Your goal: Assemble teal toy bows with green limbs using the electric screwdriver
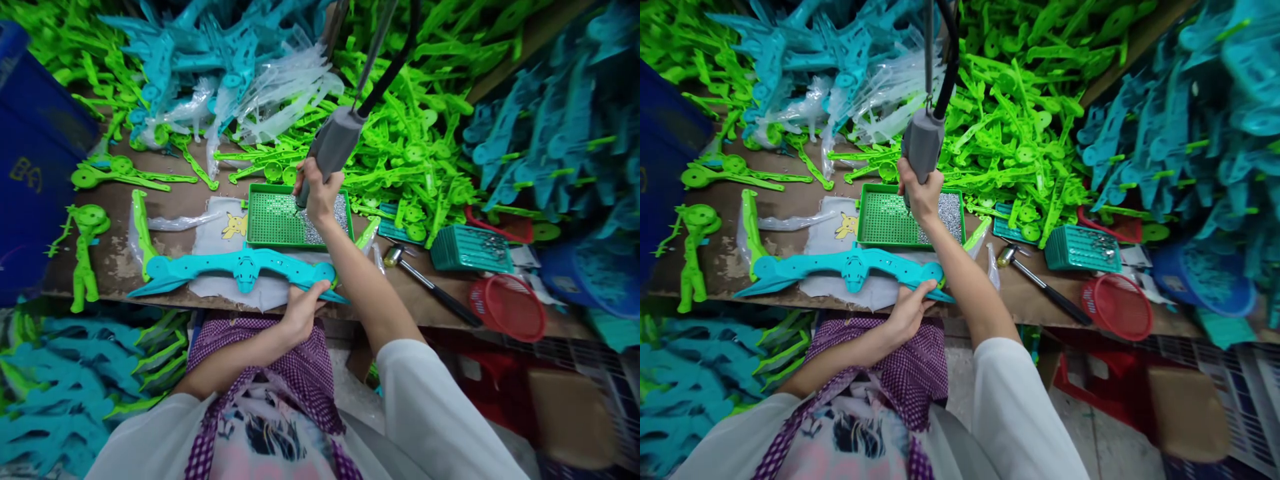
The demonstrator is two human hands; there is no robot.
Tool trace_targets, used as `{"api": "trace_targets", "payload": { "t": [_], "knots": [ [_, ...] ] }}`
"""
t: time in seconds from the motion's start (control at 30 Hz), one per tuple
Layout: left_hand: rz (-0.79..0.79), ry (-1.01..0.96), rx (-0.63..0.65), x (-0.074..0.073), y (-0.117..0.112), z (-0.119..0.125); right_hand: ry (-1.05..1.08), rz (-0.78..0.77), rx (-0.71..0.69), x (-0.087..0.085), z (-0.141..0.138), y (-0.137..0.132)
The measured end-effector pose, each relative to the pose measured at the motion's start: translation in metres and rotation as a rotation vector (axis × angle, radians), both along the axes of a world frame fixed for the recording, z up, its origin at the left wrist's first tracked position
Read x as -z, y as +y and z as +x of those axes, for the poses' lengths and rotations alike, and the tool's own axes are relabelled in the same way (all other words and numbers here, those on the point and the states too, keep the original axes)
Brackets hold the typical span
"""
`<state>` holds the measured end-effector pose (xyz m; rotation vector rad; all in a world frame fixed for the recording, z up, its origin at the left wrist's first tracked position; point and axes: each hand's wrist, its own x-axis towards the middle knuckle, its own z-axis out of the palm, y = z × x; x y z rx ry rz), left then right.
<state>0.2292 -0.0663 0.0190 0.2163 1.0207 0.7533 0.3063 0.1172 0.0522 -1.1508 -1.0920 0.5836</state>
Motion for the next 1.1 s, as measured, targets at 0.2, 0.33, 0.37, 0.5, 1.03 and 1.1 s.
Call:
{"api": "trace_targets", "payload": {
  "t": [0.2,0.33,0.37,0.5,1.03,1.1],
  "knots": [
    [0.002,0.006,0.002,0.003,-0.001,0.001,0.009,-0.001,-0.019,0.002,0.0,-0.001],
    [0.021,0.009,0.0,0.003,-0.001,0.001,0.041,-0.019,-0.012,0.0,-0.001,-0.001],
    [0.02,0.012,-0.004,0.003,-0.001,0.001,0.047,-0.023,-0.003,-0.001,-0.001,-0.001],
    [0.005,0.025,-0.007,0.001,0.0,0.001,0.107,0.026,0.023,-0.02,0.003,-0.007],
    [0.033,0.053,0.026,0.0,0.001,0.002,0.208,0.148,-0.051,-0.038,0.023,-0.153],
    [0.035,0.061,0.023,0.0,0.001,0.003,0.197,0.143,-0.044,-0.039,0.022,-0.151]
  ]
}}
